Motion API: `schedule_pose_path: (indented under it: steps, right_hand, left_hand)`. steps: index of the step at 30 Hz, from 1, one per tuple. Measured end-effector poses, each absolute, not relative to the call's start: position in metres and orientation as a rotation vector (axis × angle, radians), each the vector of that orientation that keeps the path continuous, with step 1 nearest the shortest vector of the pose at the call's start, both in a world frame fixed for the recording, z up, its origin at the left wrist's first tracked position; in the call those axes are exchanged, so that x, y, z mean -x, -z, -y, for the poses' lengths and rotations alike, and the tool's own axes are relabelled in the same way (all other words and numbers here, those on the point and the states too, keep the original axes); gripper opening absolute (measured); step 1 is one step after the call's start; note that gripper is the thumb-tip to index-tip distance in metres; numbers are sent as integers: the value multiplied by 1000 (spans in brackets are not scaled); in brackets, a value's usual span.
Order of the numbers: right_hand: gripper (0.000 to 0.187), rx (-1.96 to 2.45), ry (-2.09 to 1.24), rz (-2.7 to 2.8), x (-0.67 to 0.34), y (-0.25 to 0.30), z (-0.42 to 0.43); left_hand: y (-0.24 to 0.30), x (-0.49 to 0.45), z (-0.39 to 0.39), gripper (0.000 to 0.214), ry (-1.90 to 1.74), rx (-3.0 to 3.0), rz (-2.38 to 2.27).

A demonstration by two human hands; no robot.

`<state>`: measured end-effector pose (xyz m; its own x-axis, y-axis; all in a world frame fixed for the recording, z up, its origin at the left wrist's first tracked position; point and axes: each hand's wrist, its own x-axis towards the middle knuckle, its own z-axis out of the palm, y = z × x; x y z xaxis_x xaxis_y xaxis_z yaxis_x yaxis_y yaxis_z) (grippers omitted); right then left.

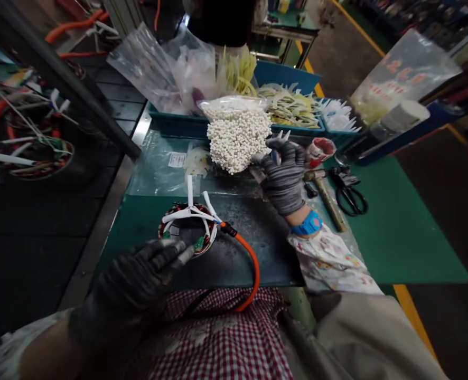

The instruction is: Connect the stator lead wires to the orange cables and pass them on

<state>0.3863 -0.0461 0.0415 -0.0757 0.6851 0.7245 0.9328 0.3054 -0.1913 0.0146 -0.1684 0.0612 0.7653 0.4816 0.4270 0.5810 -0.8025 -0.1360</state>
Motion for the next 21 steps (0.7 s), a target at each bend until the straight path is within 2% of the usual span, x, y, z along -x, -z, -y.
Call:
schedule_pose_path:
  steps: [4, 8, 10, 13, 16, 18, 21]
  right_hand:
    - [16, 1519, 357, 1781, -384, -36, 29]
    - [26, 1371, 247, 1795, -386, -39, 35]
    - [24, 1289, 85, 1773, -382, -51, 50]
    - [17, 1173, -256, 1496, -363, -82, 88]
    - [15, 1091, -331, 1192, -338, -114, 132]
    - [16, 1102, -672, 1246, -320, -122, 153]
    - [18, 1040, -853, 1297, -297, -110, 172]
  left_hand:
    - [-48, -19, 159, 38, 883, 2670, 930]
    - [-25, -34, 182, 28, 875, 2535, 1301]
    - [-16, -42, 188, 28, 890, 2482, 1394]
    - [-12, -51, 179, 21, 994, 2511, 1344]
    - [-15, -52, 160, 17, 1097, 2597, 1154]
    - [-18, -52, 152, 18, 1131, 2606, 1076]
    - [-22, -51, 149, 20, 1144, 2612, 1100]
